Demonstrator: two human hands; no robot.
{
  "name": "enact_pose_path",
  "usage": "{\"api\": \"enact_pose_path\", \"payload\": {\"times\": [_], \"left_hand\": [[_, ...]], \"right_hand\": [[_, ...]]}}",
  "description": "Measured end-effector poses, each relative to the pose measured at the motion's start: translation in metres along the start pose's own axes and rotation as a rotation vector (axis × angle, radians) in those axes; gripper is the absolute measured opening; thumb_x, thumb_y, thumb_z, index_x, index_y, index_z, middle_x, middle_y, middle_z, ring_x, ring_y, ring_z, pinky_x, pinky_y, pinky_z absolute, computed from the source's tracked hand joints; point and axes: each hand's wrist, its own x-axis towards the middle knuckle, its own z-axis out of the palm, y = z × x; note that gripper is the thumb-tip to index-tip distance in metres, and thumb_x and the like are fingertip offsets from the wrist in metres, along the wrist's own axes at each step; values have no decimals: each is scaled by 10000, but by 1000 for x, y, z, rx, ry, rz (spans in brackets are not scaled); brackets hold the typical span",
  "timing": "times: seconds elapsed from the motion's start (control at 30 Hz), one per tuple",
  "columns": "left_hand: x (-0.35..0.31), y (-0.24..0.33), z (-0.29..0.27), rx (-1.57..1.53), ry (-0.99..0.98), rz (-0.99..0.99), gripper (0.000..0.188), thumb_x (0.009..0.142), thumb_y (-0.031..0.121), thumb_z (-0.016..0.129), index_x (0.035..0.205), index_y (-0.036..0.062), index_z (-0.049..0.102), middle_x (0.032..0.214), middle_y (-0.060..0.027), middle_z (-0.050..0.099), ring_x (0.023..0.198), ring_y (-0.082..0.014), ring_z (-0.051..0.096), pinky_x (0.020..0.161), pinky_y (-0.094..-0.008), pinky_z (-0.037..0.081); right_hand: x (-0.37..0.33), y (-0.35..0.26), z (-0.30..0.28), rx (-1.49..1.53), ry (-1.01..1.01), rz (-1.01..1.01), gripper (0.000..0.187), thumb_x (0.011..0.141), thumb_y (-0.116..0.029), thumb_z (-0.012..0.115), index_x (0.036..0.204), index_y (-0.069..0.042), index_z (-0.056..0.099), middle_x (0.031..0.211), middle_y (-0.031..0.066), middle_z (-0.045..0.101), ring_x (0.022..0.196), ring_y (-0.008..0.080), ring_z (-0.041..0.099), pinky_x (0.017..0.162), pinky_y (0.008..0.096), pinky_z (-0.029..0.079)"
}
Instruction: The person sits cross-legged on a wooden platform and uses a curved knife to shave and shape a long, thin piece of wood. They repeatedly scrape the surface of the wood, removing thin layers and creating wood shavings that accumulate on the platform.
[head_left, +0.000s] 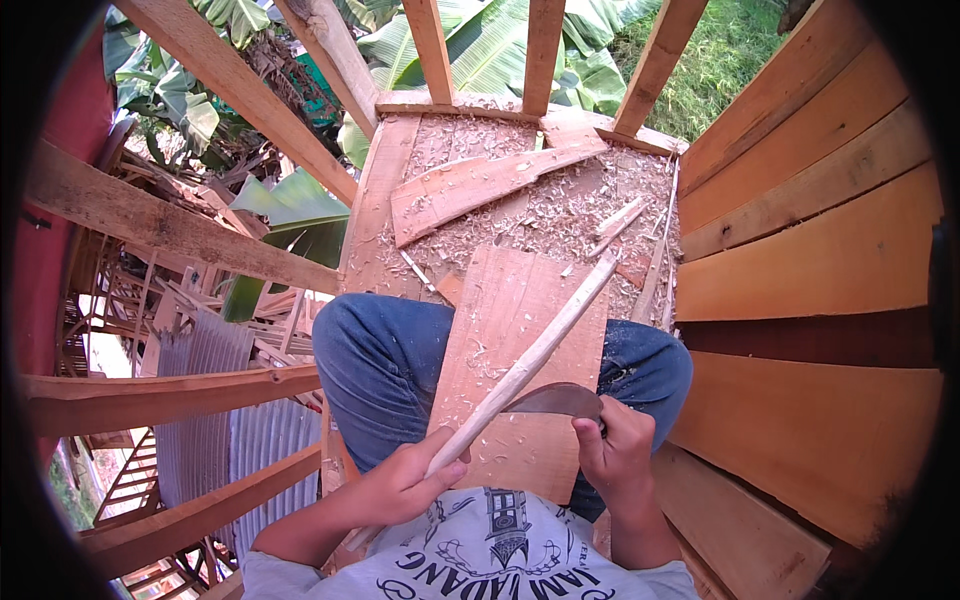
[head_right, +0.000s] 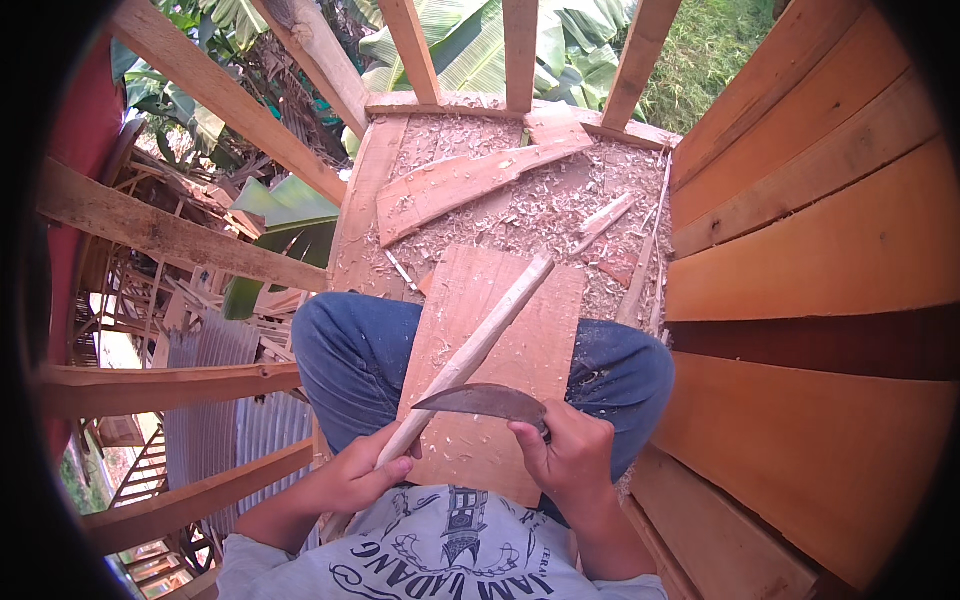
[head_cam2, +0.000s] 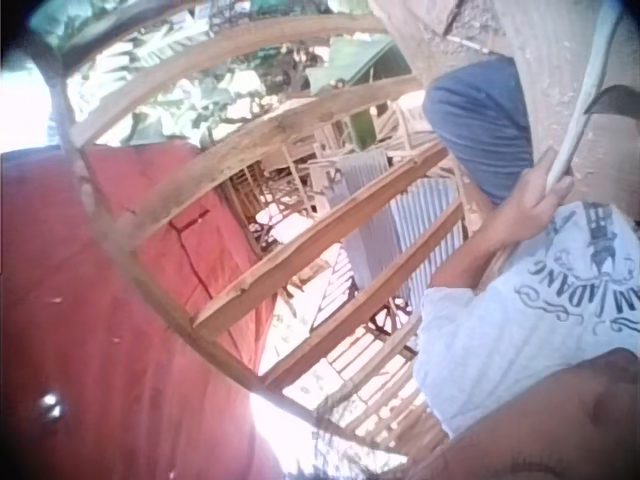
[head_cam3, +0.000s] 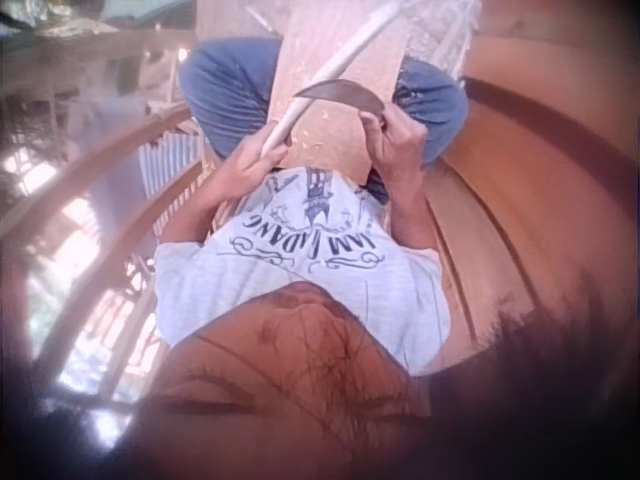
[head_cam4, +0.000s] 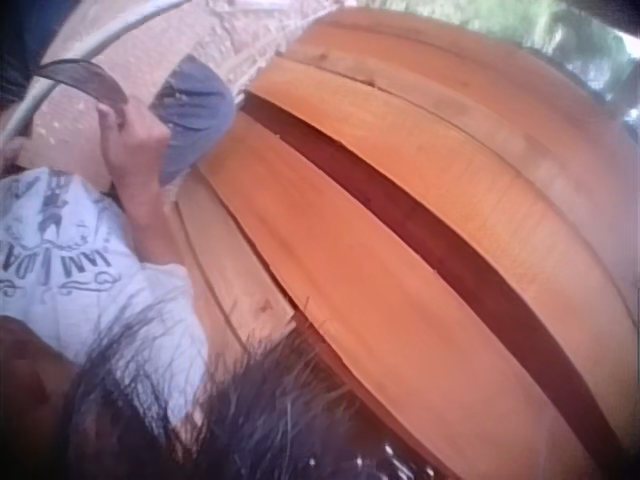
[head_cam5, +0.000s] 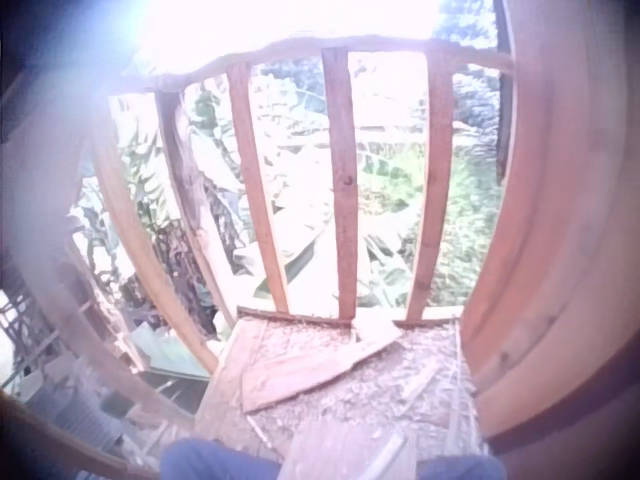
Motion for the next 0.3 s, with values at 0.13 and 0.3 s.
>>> {"api": "enact_pose_path", "payload": {"times": [0.13, 0.3], "left_hand": [[-3, 5, 7, 119, 33, -24, 229, 958, 194, 508, 1081, 3, 479, 754, -145, 560, 685, -219, 585, 634, -339, 439], [-10, 10, 16, 198, 31, -66, 316, 947, 220, 532, 1183, 20, 467, 809, -202, 622, 776, -299, 665, 659, -340, 467]], "right_hand": [[3, 0, 0, -87, -2, -20, 423, 841, -368, 665, 629, -40, 502, 544, 109, 479, 467, 296, 525, 425, 353, 389], [9, -2, -10, -209, 29, -108, 441, 844, -392, 656, 627, -44, 493, 531, 100, 468, 453, 295, 520, 418, 353, 386]]}}
